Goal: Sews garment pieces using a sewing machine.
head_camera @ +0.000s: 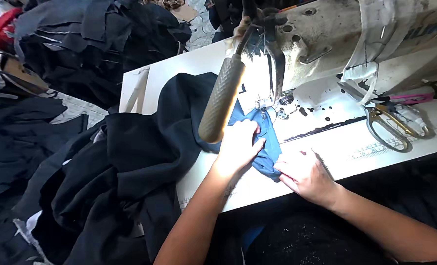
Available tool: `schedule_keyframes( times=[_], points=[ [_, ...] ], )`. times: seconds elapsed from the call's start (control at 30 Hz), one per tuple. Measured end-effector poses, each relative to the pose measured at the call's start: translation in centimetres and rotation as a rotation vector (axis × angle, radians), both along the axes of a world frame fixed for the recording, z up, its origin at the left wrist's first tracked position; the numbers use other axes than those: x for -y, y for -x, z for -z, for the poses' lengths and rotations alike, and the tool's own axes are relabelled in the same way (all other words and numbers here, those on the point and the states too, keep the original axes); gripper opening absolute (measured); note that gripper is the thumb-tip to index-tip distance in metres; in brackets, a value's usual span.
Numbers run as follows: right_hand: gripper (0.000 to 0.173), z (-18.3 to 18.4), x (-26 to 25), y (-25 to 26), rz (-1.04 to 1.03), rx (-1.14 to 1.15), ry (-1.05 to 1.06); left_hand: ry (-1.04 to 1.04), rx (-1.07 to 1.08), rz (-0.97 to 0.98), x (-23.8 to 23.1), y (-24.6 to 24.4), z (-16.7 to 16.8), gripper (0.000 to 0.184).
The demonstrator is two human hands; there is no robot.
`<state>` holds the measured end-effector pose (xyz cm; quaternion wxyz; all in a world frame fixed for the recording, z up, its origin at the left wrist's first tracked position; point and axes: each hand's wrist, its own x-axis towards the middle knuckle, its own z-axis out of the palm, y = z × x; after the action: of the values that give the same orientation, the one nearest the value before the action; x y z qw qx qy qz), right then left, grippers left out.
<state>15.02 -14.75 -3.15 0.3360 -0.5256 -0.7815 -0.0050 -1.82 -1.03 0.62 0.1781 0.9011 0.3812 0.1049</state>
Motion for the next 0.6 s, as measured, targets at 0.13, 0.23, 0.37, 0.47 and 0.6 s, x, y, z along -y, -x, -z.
schedule_keyframes(
  times=[0.13, 0.23, 0.37, 0.47, 0.6],
  points=[
    [0.023, -0.1, 0.0, 0.0, 0.010, 0.004, 0.002, 0.131, -0.053, -0.090, -1.5, -1.4, -0.8, 0.029],
    [0.023, 0.0, 0.0, 0.0, 0.012, 0.003, 0.014, 0.200, 0.112, -0.037, -2.4, -0.4, -0.3, 0.013],
    [0.024, 0.1, 0.2, 0.0, 0.013, 0.033, 0.004, -0.113, 0.145, 0.187, -1.6, 0.9, 1.4, 0.018],
    [0.024, 0.2, 0.4, -0.2, 0.010, 0.068, 0.003, -0.332, 0.107, 0.307, 0.4, 2.1, 2.2, 0.025],
    [0.023, -0.2, 0.4, -0.4, 0.009, 0.089, 0.020, -0.218, 0.139, 0.330, 2.6, 2.9, 2.2, 0.042]
  ],
)
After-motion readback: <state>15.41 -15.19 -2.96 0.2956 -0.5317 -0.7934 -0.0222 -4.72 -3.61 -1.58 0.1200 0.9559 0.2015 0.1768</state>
